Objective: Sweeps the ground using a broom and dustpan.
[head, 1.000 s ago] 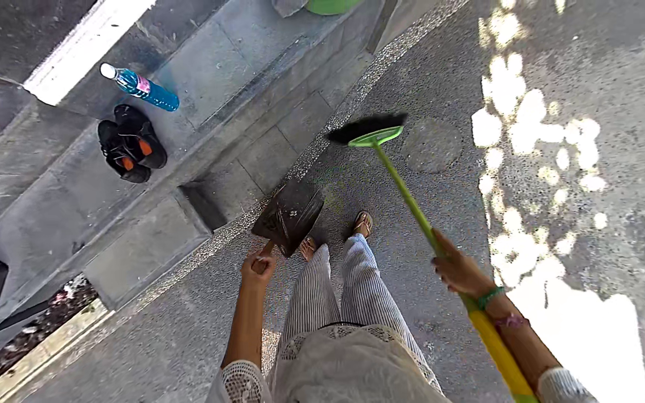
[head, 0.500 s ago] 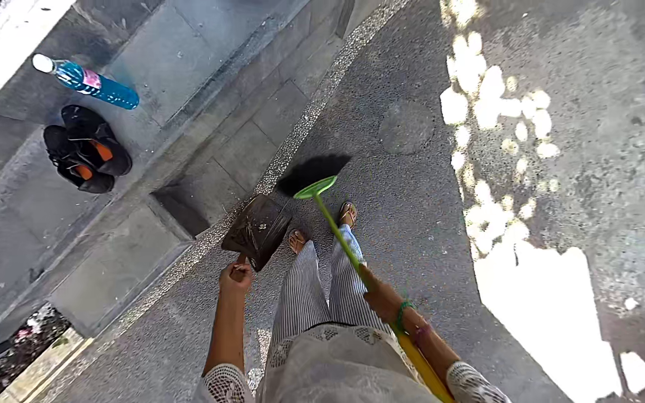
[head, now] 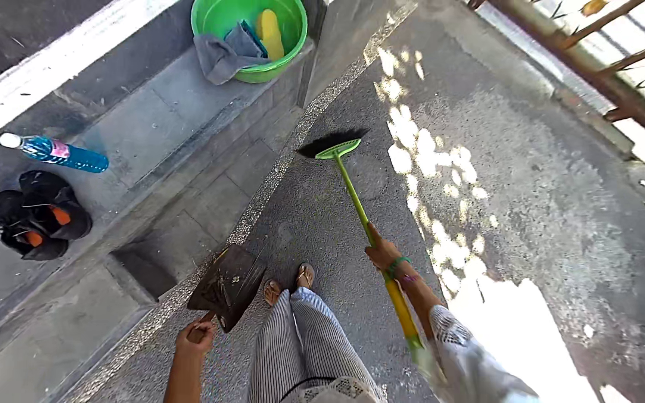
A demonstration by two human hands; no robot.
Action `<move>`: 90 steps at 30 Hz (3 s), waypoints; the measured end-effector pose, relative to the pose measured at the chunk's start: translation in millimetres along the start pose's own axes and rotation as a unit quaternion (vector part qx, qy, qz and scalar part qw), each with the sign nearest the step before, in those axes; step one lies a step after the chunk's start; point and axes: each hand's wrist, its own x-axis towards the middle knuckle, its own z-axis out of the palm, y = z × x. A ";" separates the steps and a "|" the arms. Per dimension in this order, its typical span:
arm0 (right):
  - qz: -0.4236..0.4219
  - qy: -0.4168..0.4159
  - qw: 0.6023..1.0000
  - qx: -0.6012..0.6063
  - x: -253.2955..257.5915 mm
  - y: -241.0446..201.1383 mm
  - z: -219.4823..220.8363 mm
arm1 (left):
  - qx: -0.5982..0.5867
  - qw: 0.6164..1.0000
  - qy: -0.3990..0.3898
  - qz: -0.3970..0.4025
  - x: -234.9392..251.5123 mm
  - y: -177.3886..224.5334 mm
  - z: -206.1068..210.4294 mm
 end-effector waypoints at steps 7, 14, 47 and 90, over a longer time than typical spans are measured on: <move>0.013 -0.162 0.971 -0.176 -8.7 -8.3 129.8 | -0.004 0.999 0.047 0.013 4.5 5.8 15.8; -0.053 -0.221 0.954 -0.196 -106.8 9.8 140.9 | -0.053 0.998 0.037 -0.013 -7.8 21.2 -9.4; 0.008 -0.015 0.992 -0.122 -186.4 -29.2 309.3 | -0.089 0.995 0.037 -0.015 32.7 209.1 -255.5; -0.101 -0.098 0.988 -0.059 -280.6 26.8 426.8 | -0.024 0.998 -0.021 0.049 71.5 210.7 -271.8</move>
